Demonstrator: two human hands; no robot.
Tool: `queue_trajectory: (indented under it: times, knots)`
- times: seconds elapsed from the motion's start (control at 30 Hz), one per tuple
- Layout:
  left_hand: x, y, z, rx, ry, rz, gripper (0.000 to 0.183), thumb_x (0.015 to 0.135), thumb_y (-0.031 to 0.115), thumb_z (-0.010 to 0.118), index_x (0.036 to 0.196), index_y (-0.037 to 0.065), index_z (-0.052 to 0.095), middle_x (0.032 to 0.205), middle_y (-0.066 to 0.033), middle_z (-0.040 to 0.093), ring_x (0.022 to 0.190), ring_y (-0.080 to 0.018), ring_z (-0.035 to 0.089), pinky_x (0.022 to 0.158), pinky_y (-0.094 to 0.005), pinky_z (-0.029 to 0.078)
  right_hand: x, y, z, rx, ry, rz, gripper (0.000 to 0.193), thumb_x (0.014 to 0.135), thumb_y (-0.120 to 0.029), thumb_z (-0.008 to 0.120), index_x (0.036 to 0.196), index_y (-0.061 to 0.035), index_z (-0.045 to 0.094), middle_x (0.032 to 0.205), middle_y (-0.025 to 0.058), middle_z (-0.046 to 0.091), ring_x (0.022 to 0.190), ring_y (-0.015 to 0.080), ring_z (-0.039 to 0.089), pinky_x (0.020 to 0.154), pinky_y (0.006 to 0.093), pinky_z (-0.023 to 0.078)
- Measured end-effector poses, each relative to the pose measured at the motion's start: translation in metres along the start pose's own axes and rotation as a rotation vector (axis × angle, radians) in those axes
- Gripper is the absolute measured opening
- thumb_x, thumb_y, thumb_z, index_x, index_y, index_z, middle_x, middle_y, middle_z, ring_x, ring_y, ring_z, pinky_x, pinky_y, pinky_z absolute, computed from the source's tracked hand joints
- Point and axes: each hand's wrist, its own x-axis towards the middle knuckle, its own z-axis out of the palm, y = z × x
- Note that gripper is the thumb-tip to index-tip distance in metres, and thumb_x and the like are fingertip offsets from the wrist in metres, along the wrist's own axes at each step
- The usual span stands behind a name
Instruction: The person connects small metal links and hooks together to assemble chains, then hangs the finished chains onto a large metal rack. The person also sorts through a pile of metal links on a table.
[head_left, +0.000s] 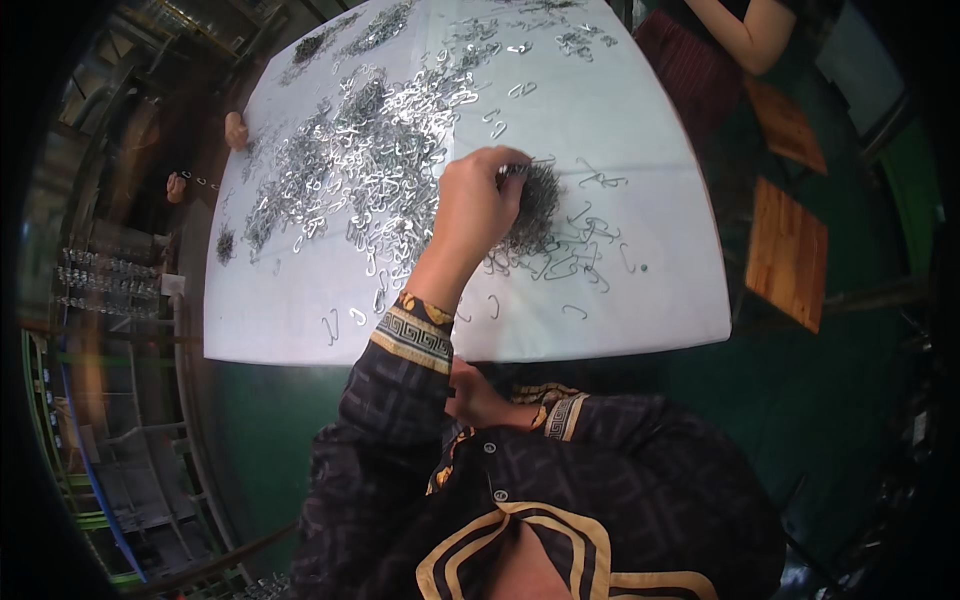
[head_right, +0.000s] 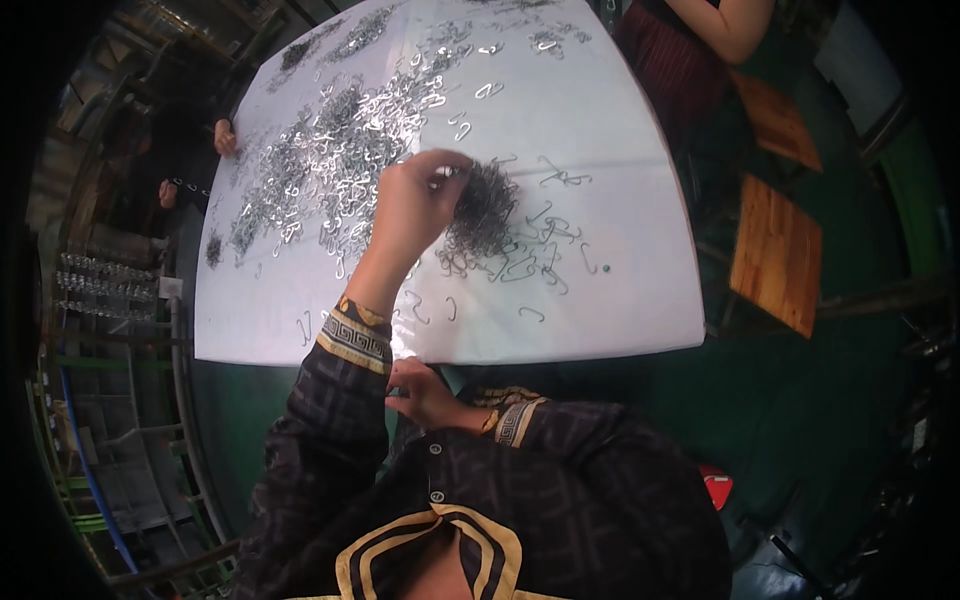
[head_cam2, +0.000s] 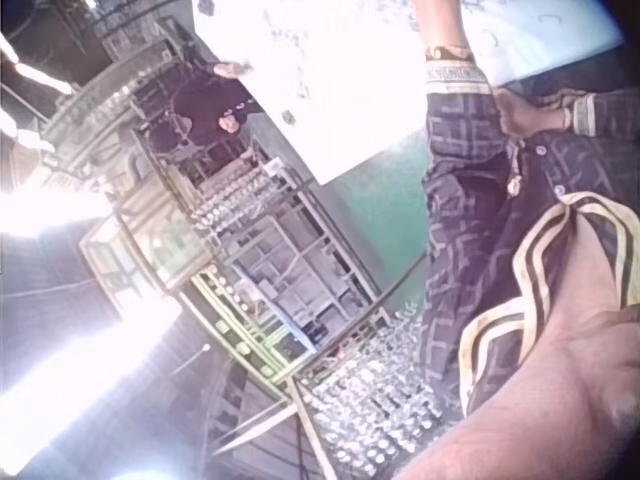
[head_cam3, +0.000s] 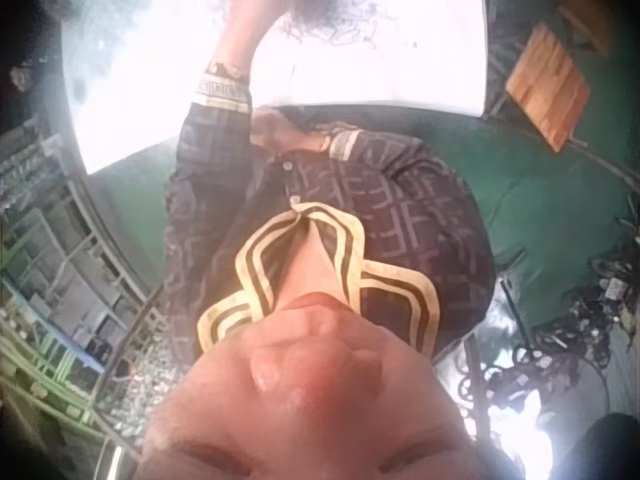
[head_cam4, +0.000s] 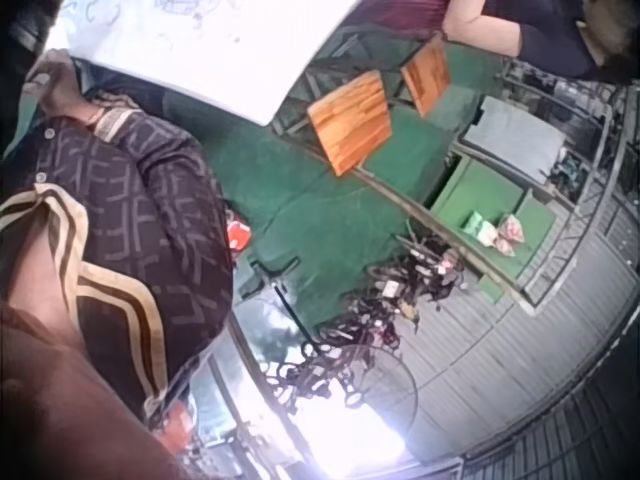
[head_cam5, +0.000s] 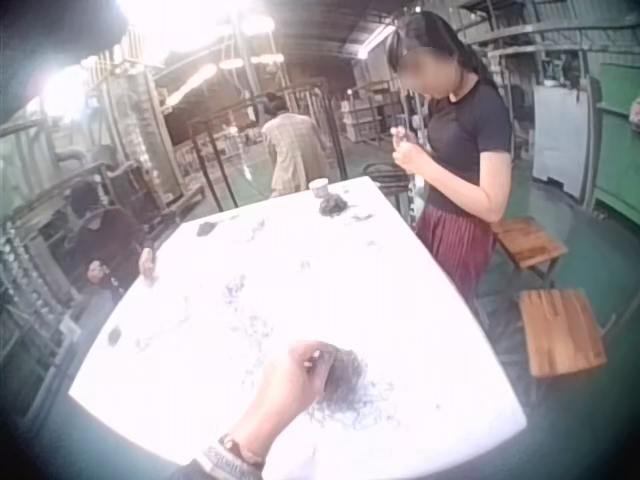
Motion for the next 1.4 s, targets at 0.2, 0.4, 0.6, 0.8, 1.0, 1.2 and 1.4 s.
queue_trajectory:
  times: [0.2, 0.4, 0.6, 0.8, 1.0, 1.2, 1.4]
  knots:
    - [0.001, -0.015, -0.004, -0.21, -0.074, -0.041, 0.024, 0.085, 0.003, 0.066, 0.108, 0.004, 0.07, 0.092, -0.0141, 0.072, 0.091, -0.0216, 0.07, 0.078, -0.0312, 0.055, 0.006, -0.016, -0.009, -0.087, -0.018, -0.019, 0.017, 0.07, -0.007, 0.077, 0.082, -0.0083, 0.065, 0.089, 0.0047, 0.059, 0.092, 0.0254, 0.056, 0.083, 0.0361, 0.045]
    - [-0.045, -0.078, 0.014, 0.271, -0.3, 0.289, 0.043, 0.076, -0.006, 0.053, 0.114, 0.007, 0.067, 0.118, -0.0107, 0.066, 0.101, -0.0312, 0.064, 0.087, -0.0373, 0.054, 0.007, -0.019, -0.009, -0.12, -0.085, -0.013, 0.013, 0.073, -0.011, 0.077, 0.08, -0.0081, 0.066, 0.09, 0.0034, 0.06, 0.092, 0.0246, 0.056, 0.085, 0.0358, 0.044]
    - [-0.075, -0.076, 0.004, 0.31, -0.538, 0.287, 0.035, 0.078, -0.006, 0.055, 0.107, 0.007, 0.069, 0.115, -0.009, 0.066, 0.104, -0.0286, 0.062, 0.088, -0.0368, 0.052, 0.006, -0.016, -0.013, -0.157, -0.106, 0.004, 0.011, 0.075, -0.011, 0.077, 0.083, -0.0081, 0.07, 0.093, 0.0045, 0.062, 0.096, 0.0232, 0.059, 0.087, 0.0352, 0.046]
    - [-0.077, -0.089, -0.015, 0.228, -0.29, 0.205, 0.033, 0.073, -0.006, 0.055, 0.098, 0.007, 0.073, 0.1, -0.0103, 0.068, 0.095, -0.0297, 0.064, 0.083, -0.0375, 0.053, 0.007, -0.018, -0.012, -0.103, -0.096, -0.009, 0.012, 0.073, -0.008, 0.076, 0.083, -0.0065, 0.069, 0.09, 0.0061, 0.061, 0.094, 0.0257, 0.056, 0.086, 0.0369, 0.044]
    - [-0.066, -0.128, -0.017, 0.397, -0.274, 0.113, 0.017, 0.076, 0.003, 0.062, 0.09, 0.003, 0.071, 0.094, -0.0109, 0.068, 0.091, -0.0297, 0.064, 0.08, -0.0382, 0.053, 0.006, -0.019, -0.012, -0.123, -0.089, 0.028, 0.013, 0.072, -0.007, 0.077, 0.083, -0.0059, 0.07, 0.092, 0.0073, 0.061, 0.094, 0.027, 0.057, 0.085, 0.0375, 0.046]
    - [-0.045, -0.127, -0.004, 0.554, -0.162, 0.26, 0.035, 0.075, 0.008, 0.068, 0.109, 0.003, 0.068, 0.11, -0.0137, 0.065, 0.102, -0.0302, 0.061, 0.091, -0.0372, 0.049, 0.005, -0.014, -0.013, -0.122, -0.099, 0.041, 0.012, 0.072, -0.009, 0.077, 0.082, -0.0052, 0.07, 0.091, 0.0079, 0.061, 0.096, 0.027, 0.058, 0.086, 0.0373, 0.046]
    - [-0.06, -0.121, 0.02, 0.391, -0.25, 0.414, 0.039, 0.079, 0.004, 0.062, 0.118, 0.003, 0.064, 0.128, -0.0111, 0.061, 0.115, -0.027, 0.058, 0.099, -0.038, 0.044, 0.005, -0.016, -0.013, -0.152, -0.109, 0.027, 0.012, 0.073, -0.009, 0.076, 0.082, -0.0051, 0.07, 0.092, 0.0082, 0.062, 0.097, 0.0275, 0.058, 0.086, 0.0374, 0.046]
